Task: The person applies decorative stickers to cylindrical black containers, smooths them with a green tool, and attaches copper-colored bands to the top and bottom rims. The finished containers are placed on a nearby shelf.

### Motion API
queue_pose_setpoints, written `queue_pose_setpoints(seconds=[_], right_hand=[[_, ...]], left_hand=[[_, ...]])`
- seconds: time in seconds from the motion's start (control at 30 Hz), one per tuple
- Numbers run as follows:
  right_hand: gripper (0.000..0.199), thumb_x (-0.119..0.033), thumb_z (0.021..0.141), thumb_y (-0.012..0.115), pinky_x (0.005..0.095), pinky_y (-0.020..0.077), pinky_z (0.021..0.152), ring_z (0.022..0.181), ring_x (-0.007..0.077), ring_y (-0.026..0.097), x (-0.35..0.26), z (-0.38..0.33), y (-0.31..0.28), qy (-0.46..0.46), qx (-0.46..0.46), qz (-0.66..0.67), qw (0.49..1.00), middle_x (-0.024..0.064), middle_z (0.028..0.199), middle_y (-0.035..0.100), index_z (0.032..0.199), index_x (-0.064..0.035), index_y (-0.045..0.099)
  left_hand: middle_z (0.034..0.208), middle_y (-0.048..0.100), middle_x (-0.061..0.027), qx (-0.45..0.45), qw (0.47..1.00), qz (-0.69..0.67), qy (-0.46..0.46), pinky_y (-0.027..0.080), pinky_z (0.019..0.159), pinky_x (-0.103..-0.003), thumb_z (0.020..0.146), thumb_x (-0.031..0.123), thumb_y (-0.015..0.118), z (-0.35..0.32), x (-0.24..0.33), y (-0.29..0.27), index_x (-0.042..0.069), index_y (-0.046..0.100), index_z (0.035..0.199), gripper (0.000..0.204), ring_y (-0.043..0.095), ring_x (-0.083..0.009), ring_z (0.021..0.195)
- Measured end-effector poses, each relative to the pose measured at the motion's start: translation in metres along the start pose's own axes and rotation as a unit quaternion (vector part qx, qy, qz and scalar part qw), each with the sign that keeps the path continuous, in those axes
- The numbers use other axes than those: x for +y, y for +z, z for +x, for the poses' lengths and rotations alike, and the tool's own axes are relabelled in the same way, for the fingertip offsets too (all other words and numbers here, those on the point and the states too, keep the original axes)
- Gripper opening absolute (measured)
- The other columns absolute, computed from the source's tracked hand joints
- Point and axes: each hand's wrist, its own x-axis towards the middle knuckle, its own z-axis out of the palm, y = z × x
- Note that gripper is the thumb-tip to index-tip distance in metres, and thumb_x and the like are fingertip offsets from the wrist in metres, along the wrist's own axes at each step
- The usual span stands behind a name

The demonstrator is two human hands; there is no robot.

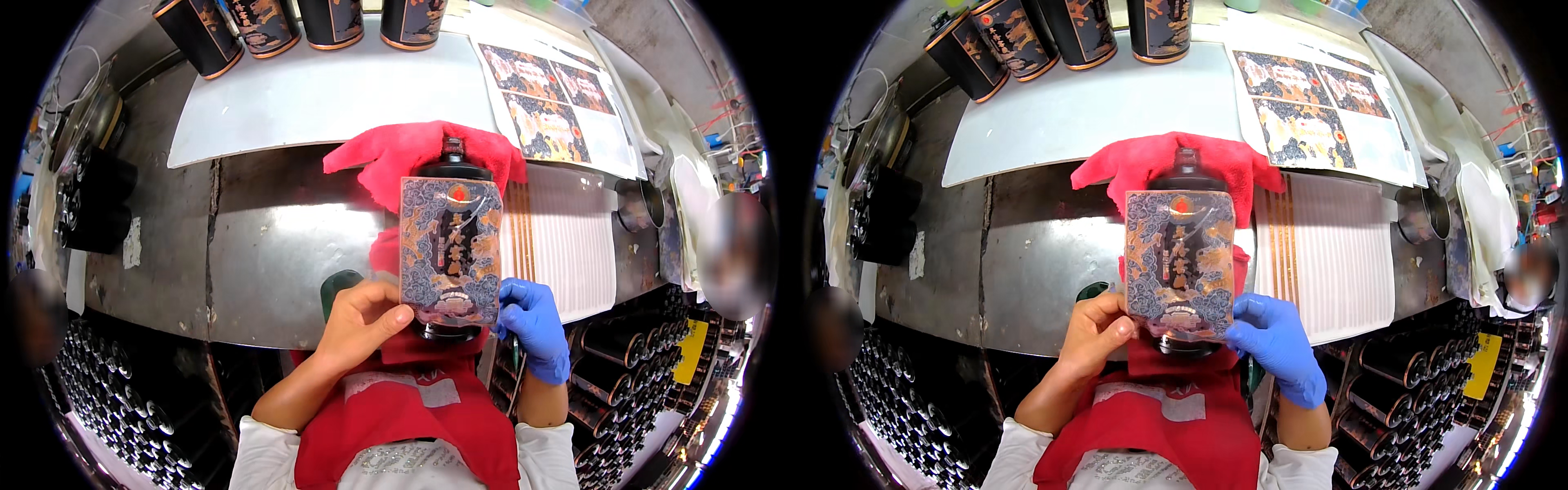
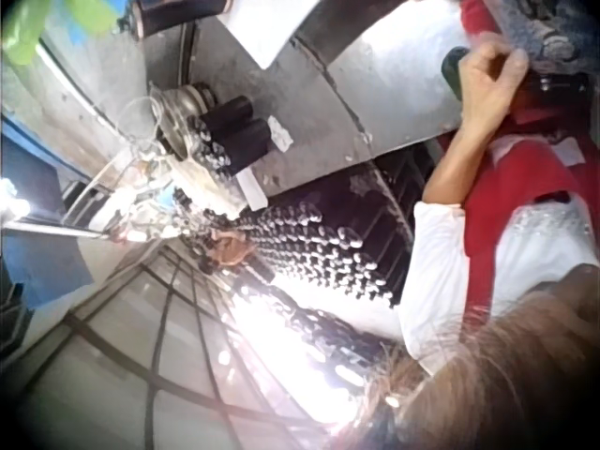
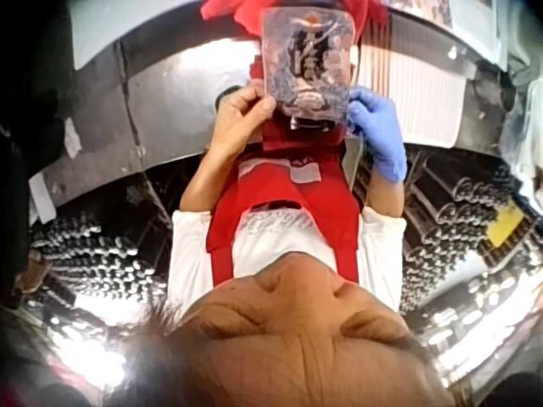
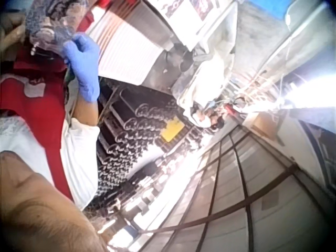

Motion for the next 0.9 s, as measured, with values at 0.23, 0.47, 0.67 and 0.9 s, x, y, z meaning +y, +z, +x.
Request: queue_pose_setpoints(seconds=[0.23,0.47,0.67,0.9], right_hand=[[0.017,-0.015,0.077,0.072,0.0203,0.0389,0.054,0.062,0.0040,0.049,-0.001,-0.011,0.008,0.004,0.022,-0.082,0.996,-0.0007,0.068,0.058,0.077,0.0012,0.065],[0.019,-0.015,0.076,0.072,0.0206,0.0385,0.054,0.061,0.0040,0.048,0.001,-0.012,0.007,-0.007,0.040,-0.114,0.993,-0.0008,0.066,0.057,0.069,-0.0005,0.062],[0.017,-0.014,0.077,0.072,0.0202,0.0398,0.055,0.063,0.0037,0.050,0.001,-0.011,0.010,-0.003,0.042,-0.102,0.994,-0.0001,0.069,0.059,0.071,-0.0004,0.063],[0.015,-0.012,0.077,0.072,0.0192,0.0400,0.056,0.064,0.0030,0.050,0.001,-0.009,0.012,0.008,0.037,-0.078,0.996,-0.0014,0.070,0.059,0.073,-0.0005,0.063]], left_hand=[[0.071,0.056,0.0012,0.005,0.999,0.043,0.008,0.040,0.059,-0.020,0.083,0.011,0.067,-0.006,-0.009,-0.001,-0.001,0.061,0.073,0.017,0.049,-0.0037,0.067],[0.071,0.052,0.0021,0.001,0.997,0.081,-0.001,0.037,0.057,-0.020,0.083,0.012,0.067,-0.008,-0.011,-0.004,-0.001,0.059,0.072,0.018,0.047,-0.0036,0.065],[0.071,0.052,0.0018,0.004,0.995,0.095,0.009,0.036,0.056,-0.020,0.083,0.013,0.067,-0.007,-0.011,-0.004,-0.001,0.059,0.072,0.019,0.046,-0.0034,0.064],[0.069,0.053,0.0013,0.010,0.993,0.118,0.012,0.036,0.055,-0.020,0.082,0.012,0.067,-0.004,-0.013,-0.005,-0.001,0.059,0.071,0.019,0.046,-0.0035,0.064]])
